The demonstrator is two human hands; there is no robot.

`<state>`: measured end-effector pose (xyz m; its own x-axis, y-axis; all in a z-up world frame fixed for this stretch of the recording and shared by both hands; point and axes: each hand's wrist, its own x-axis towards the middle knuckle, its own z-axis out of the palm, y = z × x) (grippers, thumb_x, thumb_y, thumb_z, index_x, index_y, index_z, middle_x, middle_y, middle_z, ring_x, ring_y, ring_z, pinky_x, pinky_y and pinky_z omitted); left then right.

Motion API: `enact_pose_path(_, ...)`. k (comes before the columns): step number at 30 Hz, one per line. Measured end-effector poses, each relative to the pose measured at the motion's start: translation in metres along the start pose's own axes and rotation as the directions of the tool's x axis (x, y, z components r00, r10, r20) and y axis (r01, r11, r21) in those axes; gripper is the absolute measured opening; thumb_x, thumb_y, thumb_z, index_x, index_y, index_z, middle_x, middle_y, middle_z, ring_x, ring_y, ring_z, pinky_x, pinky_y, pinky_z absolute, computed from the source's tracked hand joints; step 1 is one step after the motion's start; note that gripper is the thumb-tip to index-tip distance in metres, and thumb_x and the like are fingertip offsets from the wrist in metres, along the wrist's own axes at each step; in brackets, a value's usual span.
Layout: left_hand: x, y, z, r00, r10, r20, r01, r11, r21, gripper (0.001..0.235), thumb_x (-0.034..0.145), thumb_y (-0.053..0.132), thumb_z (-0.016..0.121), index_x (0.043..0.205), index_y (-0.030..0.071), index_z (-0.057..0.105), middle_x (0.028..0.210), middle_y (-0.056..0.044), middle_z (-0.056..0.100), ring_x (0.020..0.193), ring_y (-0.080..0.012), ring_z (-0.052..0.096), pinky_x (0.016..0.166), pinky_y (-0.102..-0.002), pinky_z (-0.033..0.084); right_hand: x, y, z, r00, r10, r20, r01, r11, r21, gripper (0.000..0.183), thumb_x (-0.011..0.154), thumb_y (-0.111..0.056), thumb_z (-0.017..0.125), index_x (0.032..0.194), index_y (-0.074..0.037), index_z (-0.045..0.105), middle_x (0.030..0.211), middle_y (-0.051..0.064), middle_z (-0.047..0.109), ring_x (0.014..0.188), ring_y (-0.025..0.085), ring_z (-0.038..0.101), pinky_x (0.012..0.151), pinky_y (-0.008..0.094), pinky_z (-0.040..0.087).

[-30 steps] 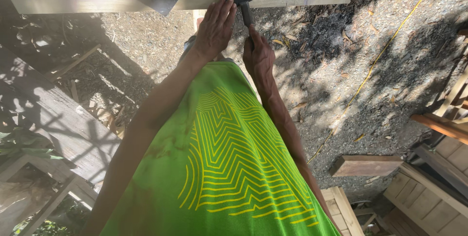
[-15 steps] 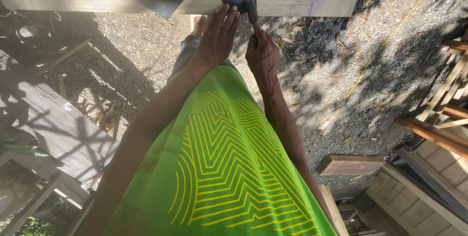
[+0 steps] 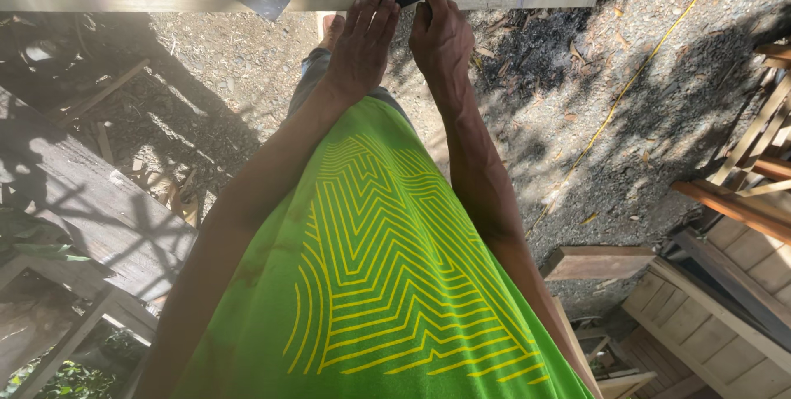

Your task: The person uses a putty knife to scoop a white filler paste from a container and applies it to gaps and imperfections on a wooden surface. They use a second scraper to smooth the filler into the wood, repeating the process on different sections of the board.

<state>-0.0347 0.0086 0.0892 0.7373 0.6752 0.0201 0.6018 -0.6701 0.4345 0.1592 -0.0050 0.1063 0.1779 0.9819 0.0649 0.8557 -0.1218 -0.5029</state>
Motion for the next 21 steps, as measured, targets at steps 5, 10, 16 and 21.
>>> enact_pose_path(5,-0.004,0.002,0.0,1.0,-0.001,-0.024,0.002,0.999,0.042,0.063,0.102,0.012,0.058,0.159,-0.007,0.04,0.166,-0.021,0.034,0.156,-0.0385,0.029,0.129,-0.055,0.023,-0.034,-0.005,-0.021,0.999,0.015,0.049,-0.016,1.0,0.019,0.031,0.103,-0.009,0.061,0.135,-0.007,0.061,0.072,0.01,0.066,0.052,0.016,0.061,0.042,0.034,0.044)
enact_pose_path(10,-0.002,0.005,0.003,0.999,0.006,-0.032,-0.005,0.999,0.044,0.064,0.102,0.012,0.059,0.16,-0.007,0.039,0.167,-0.021,0.033,0.156,-0.0383,0.028,0.129,-0.056,0.02,-0.019,0.001,-0.012,1.0,0.005,0.028,-0.005,1.0,0.009,0.029,0.104,-0.011,0.061,0.133,-0.007,0.062,0.075,0.012,0.068,0.053,0.016,0.062,0.041,0.031,0.042)
enact_pose_path(16,0.0,-0.002,0.0,1.0,0.017,0.003,-0.017,1.0,0.018,0.067,0.098,0.01,0.058,0.159,-0.007,0.038,0.166,-0.022,0.032,0.156,-0.0393,0.026,0.128,-0.058,0.02,-0.002,-0.004,-0.012,0.996,0.077,0.04,-0.078,0.997,0.022,0.027,0.104,-0.011,0.062,0.13,-0.005,0.064,0.076,0.01,0.071,0.05,0.013,0.062,0.038,0.03,0.04)
enact_pose_path(21,-0.004,-0.004,0.002,1.0,0.001,-0.014,-0.001,1.0,-0.008,0.066,0.1,0.01,0.059,0.16,-0.006,0.039,0.168,-0.02,0.031,0.158,-0.037,0.025,0.13,-0.056,0.019,-0.048,-0.017,-0.036,0.995,0.071,0.065,-0.071,0.997,-0.005,0.028,0.103,-0.011,0.061,0.13,-0.005,0.064,0.073,0.008,0.067,0.055,0.013,0.06,0.045,0.03,0.043)
